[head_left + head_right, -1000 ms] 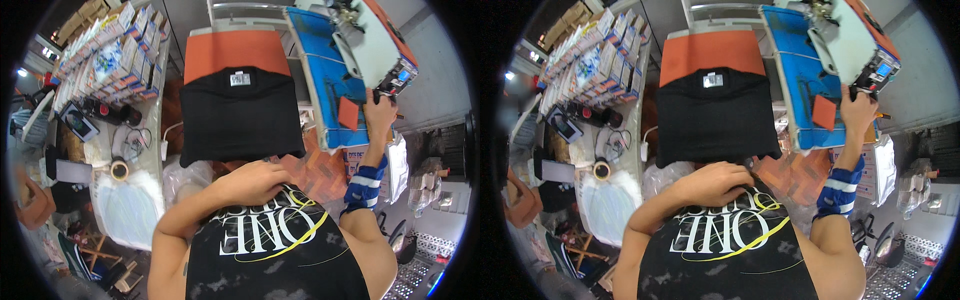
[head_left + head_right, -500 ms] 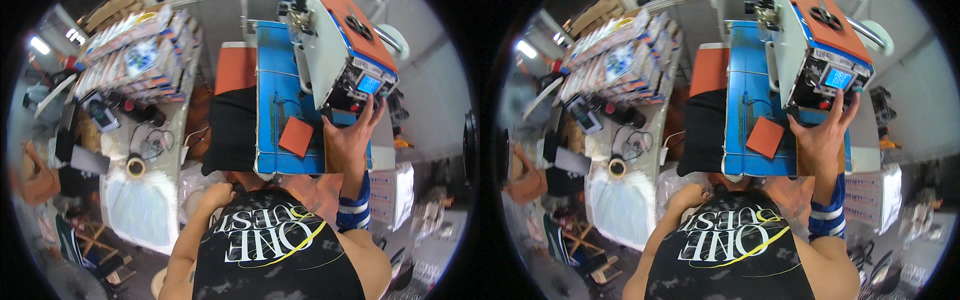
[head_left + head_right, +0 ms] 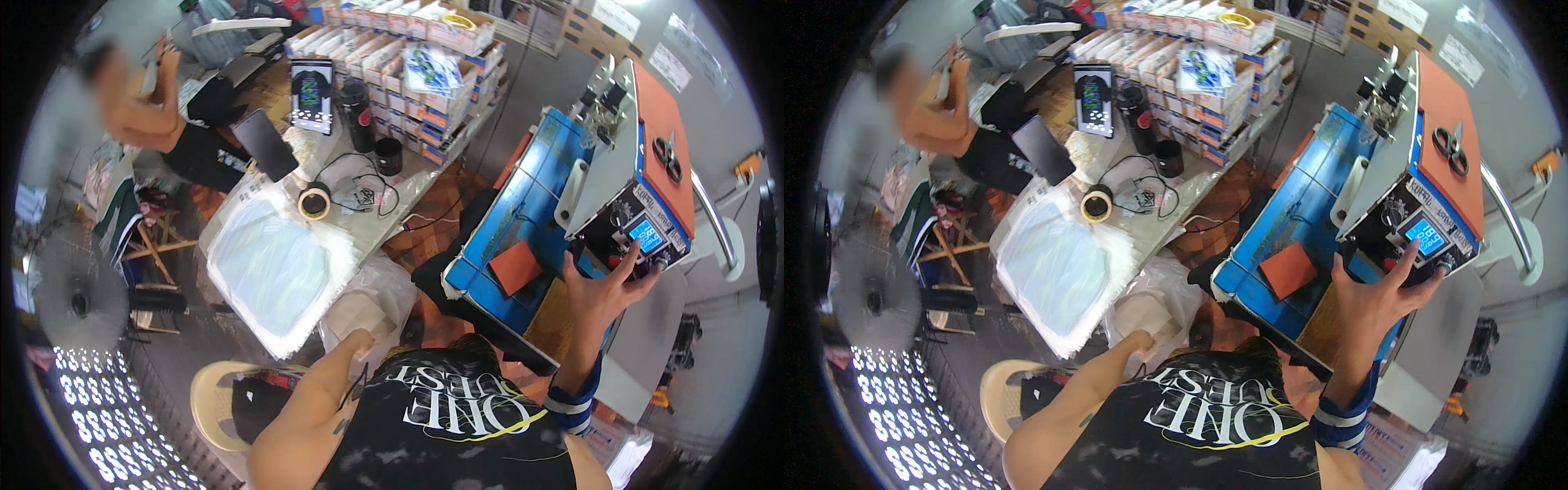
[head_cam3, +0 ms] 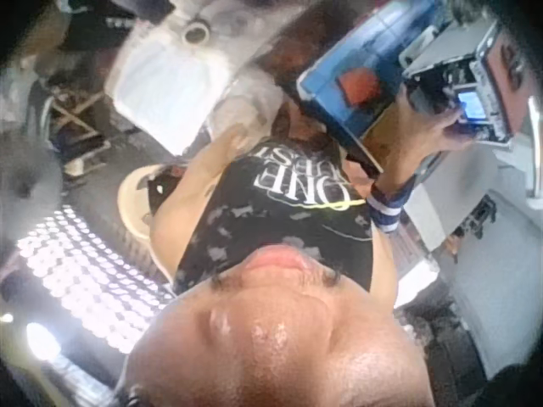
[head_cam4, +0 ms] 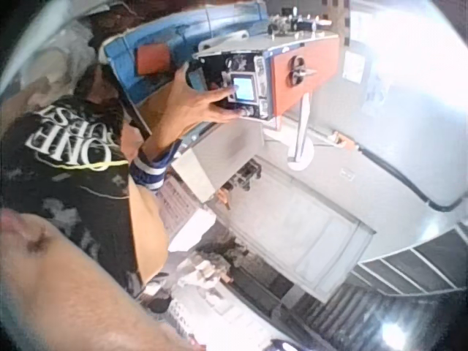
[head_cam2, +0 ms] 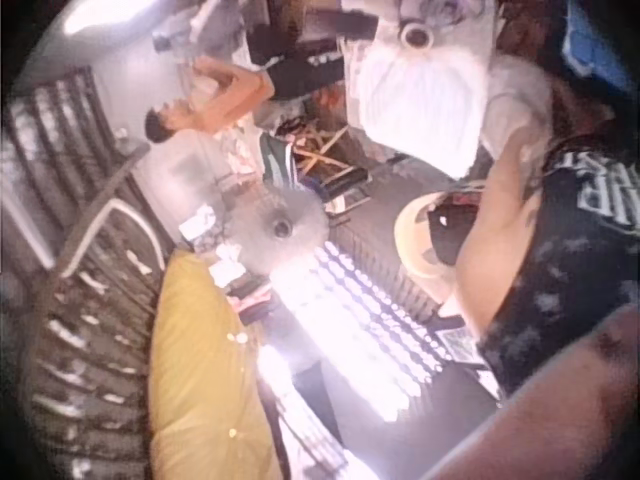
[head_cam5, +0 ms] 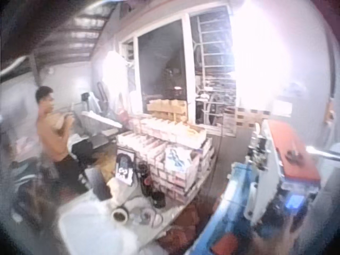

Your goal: The person places a black t-shirt on a heat press, aligns a car graphic transfer on the chest, and operates the press to apply the design. They then remove the finished shirt and prepare the next one.

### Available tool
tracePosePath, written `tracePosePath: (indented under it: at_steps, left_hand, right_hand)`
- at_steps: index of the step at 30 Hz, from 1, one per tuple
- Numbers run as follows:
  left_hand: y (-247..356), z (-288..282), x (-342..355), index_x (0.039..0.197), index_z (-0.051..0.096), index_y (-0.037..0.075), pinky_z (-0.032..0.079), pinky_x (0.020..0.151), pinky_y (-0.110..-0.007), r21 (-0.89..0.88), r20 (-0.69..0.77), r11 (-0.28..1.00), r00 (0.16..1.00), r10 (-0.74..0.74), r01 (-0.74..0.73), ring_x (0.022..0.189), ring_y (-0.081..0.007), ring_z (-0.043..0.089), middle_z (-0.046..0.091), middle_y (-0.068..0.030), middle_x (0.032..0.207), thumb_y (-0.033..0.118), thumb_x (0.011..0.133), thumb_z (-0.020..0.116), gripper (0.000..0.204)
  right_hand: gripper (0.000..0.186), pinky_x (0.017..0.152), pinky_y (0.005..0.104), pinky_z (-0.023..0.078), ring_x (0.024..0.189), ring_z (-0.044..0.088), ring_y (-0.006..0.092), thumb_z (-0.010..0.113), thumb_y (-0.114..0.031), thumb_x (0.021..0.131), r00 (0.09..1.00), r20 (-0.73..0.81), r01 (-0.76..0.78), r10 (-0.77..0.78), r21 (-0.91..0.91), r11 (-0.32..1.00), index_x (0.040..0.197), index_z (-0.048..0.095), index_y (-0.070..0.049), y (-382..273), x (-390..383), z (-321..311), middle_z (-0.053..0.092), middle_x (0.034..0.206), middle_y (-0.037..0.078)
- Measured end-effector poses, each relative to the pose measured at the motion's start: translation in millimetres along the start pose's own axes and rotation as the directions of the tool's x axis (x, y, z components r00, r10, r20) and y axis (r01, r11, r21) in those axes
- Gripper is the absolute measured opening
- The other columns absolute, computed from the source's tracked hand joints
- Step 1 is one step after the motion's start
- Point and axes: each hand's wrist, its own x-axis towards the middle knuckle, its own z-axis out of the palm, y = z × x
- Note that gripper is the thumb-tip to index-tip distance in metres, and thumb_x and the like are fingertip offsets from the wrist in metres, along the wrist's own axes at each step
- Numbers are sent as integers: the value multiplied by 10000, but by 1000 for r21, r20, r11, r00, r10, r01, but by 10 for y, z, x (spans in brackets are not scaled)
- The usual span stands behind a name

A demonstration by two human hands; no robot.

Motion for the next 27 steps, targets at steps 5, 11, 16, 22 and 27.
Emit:
tracePosePath:
  at_steps: [5, 11, 16, 22, 27]
  left_hand:
    - [160, 127, -468, 890, 814, 89, 598, 784, -454, -391, -11, 830, 899, -437, 398, 935, -353, 753, 778, -168, 950, 185, 774, 701, 189]
    - [1010, 167, -369, 906, 808, 82, 593, 780, -451, -464, 197, 704, 837, -510, 538, 915, -333, 749, 781, -153, 960, 222, 835, 669, 209]
    - [1524, -43, 256, 907, 804, 85, 584, 759, -448, -626, -35, 695, 877, -479, 354, 866, -324, 747, 776, -147, 908, 261, 834, 658, 240]
    - [2002, -253, 346, 924, 795, 78, 572, 749, -454, -722, -172, 623, 794, -583, 301, 823, -330, 743, 768, -162, 868, 308, 839, 642, 289]
    - [2360, -291, 261, 897, 802, 63, 566, 771, -485, -892, -130, 403, 739, -661, 204, 830, -409, 725, 755, -226, 911, 321, 849, 643, 307]
  right_hand:
    - [654, 1153, 540, 379, 1480, 299, 474, 840, -318, 866, 993, -114, 48, -10, 333, 942, 1393, 574, -38, 324, -128, -68, 281, 1575, 287]
    - [62, 805, 314, 478, 816, 583, 199, 644, -37, 953, 987, -73, 146, -145, 787, 599, 986, 625, 12, 299, 143, -289, 618, 885, 84]
    - [154, 746, 442, 509, 786, 644, 347, 709, -59, 832, 889, -186, 449, -419, 540, 712, 952, 619, -26, 234, 26, 35, 660, 875, 141]
    - [170, 728, 467, 542, 774, 693, 337, 704, -192, 873, 894, -61, 413, -443, 491, 767, 939, 616, -63, 193, -85, 49, 703, 852, 119]
    - [288, 762, 482, 571, 843, 728, 358, 691, -315, 896, 836, 341, 257, -430, 449, 856, 998, 638, -50, 261, 95, -92, 730, 904, 180]
